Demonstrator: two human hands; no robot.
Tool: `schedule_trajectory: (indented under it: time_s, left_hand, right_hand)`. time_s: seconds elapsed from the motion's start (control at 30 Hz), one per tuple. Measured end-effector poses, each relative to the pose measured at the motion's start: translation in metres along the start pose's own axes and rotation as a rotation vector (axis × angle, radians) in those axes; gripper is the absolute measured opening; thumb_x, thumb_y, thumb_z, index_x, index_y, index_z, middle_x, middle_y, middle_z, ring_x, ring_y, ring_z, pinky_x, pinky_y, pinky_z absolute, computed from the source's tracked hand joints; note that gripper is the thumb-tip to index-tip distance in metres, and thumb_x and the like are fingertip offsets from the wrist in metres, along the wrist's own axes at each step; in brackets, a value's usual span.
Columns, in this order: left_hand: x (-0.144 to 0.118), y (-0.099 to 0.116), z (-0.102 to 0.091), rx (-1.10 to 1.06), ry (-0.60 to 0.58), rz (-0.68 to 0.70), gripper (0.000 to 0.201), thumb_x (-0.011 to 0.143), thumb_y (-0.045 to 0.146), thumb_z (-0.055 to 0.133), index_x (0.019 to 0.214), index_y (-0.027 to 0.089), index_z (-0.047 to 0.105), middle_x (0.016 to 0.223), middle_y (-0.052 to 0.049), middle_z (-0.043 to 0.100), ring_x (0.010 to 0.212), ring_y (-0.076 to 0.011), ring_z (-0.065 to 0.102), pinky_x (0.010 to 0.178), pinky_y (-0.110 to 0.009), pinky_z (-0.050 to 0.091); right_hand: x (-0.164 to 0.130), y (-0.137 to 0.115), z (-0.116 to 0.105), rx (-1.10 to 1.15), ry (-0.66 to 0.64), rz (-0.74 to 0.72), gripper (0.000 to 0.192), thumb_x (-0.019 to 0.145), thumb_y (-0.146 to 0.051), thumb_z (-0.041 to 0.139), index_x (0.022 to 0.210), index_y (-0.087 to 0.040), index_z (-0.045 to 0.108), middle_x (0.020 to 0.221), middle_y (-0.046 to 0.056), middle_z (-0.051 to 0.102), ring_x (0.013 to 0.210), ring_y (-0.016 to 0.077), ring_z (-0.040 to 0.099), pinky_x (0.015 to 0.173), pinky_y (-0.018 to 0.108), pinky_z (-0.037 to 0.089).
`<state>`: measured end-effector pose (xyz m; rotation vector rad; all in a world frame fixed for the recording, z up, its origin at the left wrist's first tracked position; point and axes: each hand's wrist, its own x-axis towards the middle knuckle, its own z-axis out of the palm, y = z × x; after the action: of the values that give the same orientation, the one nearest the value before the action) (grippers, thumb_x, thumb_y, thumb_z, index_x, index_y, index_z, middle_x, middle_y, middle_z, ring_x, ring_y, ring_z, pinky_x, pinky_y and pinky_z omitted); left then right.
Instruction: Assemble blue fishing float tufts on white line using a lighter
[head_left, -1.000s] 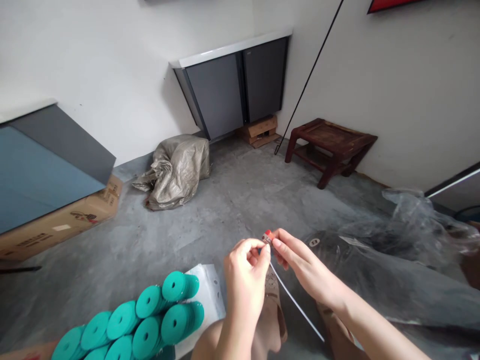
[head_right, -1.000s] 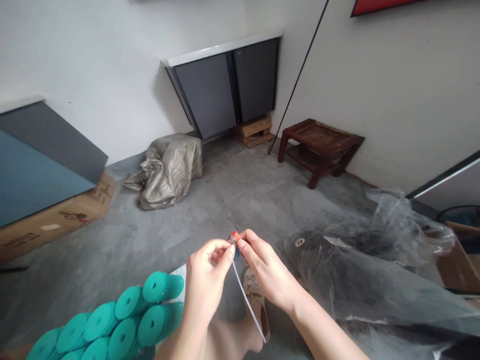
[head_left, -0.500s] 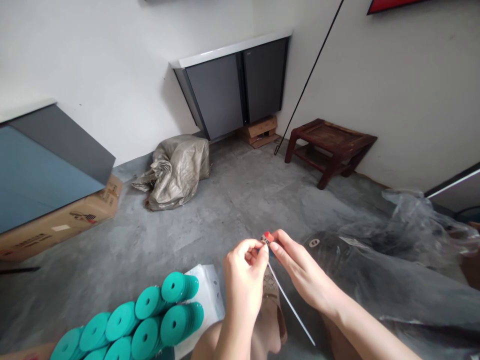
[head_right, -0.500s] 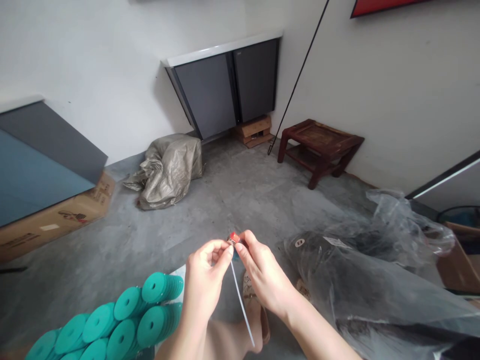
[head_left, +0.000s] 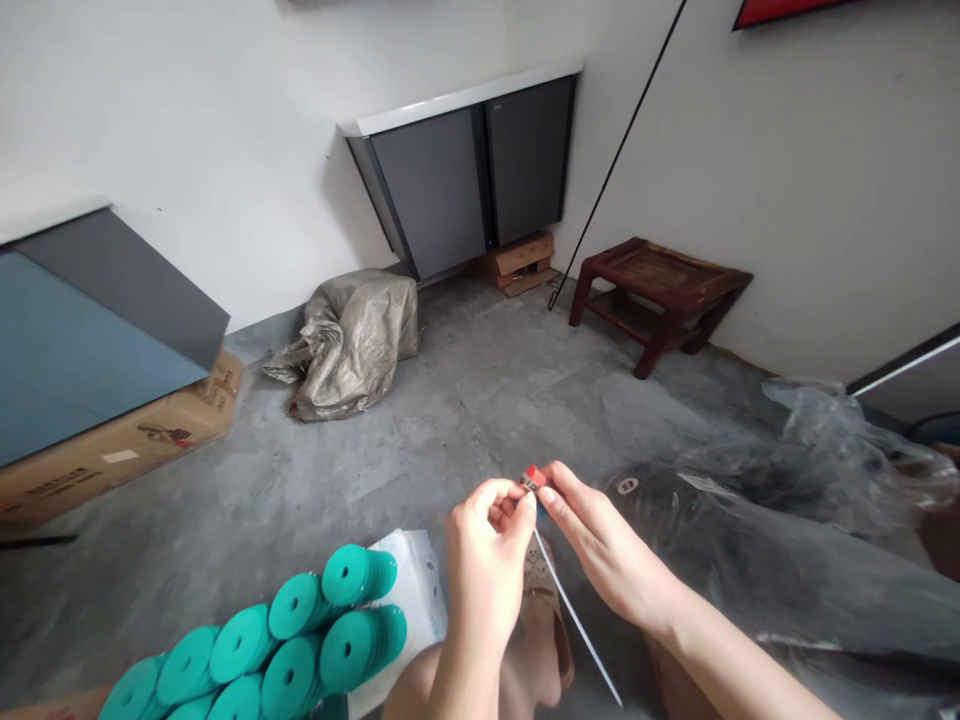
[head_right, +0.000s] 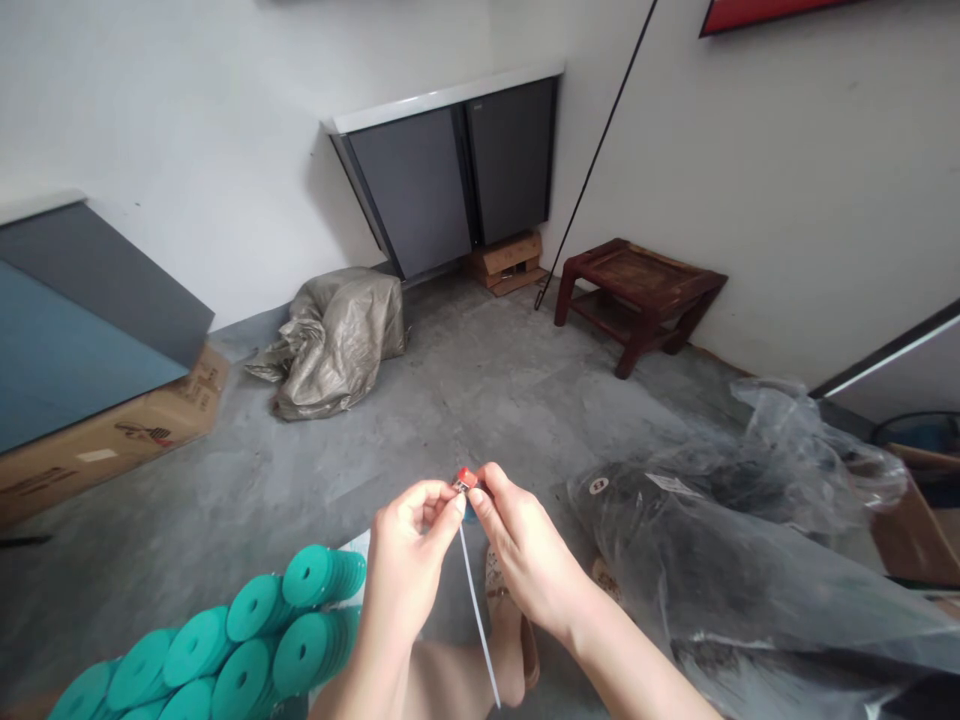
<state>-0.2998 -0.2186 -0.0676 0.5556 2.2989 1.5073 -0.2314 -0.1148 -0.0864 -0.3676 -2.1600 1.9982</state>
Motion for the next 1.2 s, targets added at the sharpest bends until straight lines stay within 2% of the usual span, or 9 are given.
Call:
schedule_trajectory:
  time_s: [0.27, 0.43, 0.57, 0.7, 0.87, 1.2]
  left_hand:
    - [-0.001, -0.002, -0.001, 0.008, -0.019, -0.007, 0.016, 0.078, 0.03, 0.053, 0.074, 0.015, 0.06, 0.067, -0.002, 0.062, 0.061, -0.0137, 0.053, 0.059, -0.024, 0.042]
    - [0.002, 0.0, -0.004, 0.026, -0.051, 0.0, 0.016, 0.078, 0.028, 0.053, 0.075, 0.015, 0.061, 0.067, -0.002, 0.063, 0.061, -0.0143, 0.054, 0.059, -0.024, 0.042]
    - [0.002, 0.002, -0.005, 0.057, -0.067, 0.011, 0.016, 0.078, 0.027, 0.053, 0.073, 0.015, 0.062, 0.067, -0.002, 0.063, 0.06, -0.0142, 0.054, 0.057, -0.024, 0.042]
    - [0.0, 0.003, -0.003, 0.071, -0.035, 0.034, 0.014, 0.077, 0.025, 0.054, 0.073, 0.016, 0.064, 0.067, -0.003, 0.064, 0.06, -0.0149, 0.055, 0.057, -0.024, 0.042]
    - [-0.001, 0.003, -0.003, 0.105, 0.0, 0.06, 0.015, 0.077, 0.026, 0.055, 0.07, 0.016, 0.064, 0.065, -0.003, 0.063, 0.059, -0.0151, 0.055, 0.057, -0.024, 0.041]
    - [-0.001, 0.003, -0.005, 0.113, -0.027, 0.061, 0.016, 0.078, 0.024, 0.052, 0.068, 0.016, 0.061, 0.063, -0.001, 0.06, 0.059, -0.0142, 0.052, 0.057, -0.024, 0.04]
  right_hand:
    - [0.0, 0.0, 0.001, -0.027, 0.015, 0.004, 0.03, 0.092, -0.044, 0.031, 0.077, -0.02, 0.039, 0.073, -0.002, 0.042, 0.066, 0.0131, 0.039, 0.062, 0.025, 0.034]
    - [0.0, 0.004, 0.002, 0.153, 0.026, 0.026, 0.027, 0.091, -0.044, 0.037, 0.082, -0.02, 0.045, 0.078, -0.001, 0.045, 0.072, 0.0128, 0.042, 0.067, 0.023, 0.037]
    - [0.001, 0.002, 0.0, 0.25, -0.014, 0.058, 0.029, 0.09, -0.045, 0.038, 0.079, -0.019, 0.047, 0.071, -0.002, 0.037, 0.063, 0.011, 0.035, 0.059, 0.022, 0.033]
    - [0.002, -0.002, 0.0, 0.337, -0.044, 0.103, 0.029, 0.089, -0.046, 0.04, 0.078, -0.02, 0.046, 0.069, -0.003, 0.034, 0.059, 0.0106, 0.031, 0.055, 0.022, 0.031]
    - [0.002, 0.002, 0.002, 0.296, -0.034, 0.08, 0.03, 0.089, -0.047, 0.04, 0.08, -0.02, 0.047, 0.07, -0.003, 0.035, 0.06, 0.011, 0.031, 0.056, 0.023, 0.03]
    - [0.001, 0.008, 0.003, 0.32, -0.018, 0.096, 0.028, 0.088, -0.046, 0.043, 0.08, -0.02, 0.047, 0.076, -0.002, 0.039, 0.064, 0.0108, 0.034, 0.058, 0.022, 0.031]
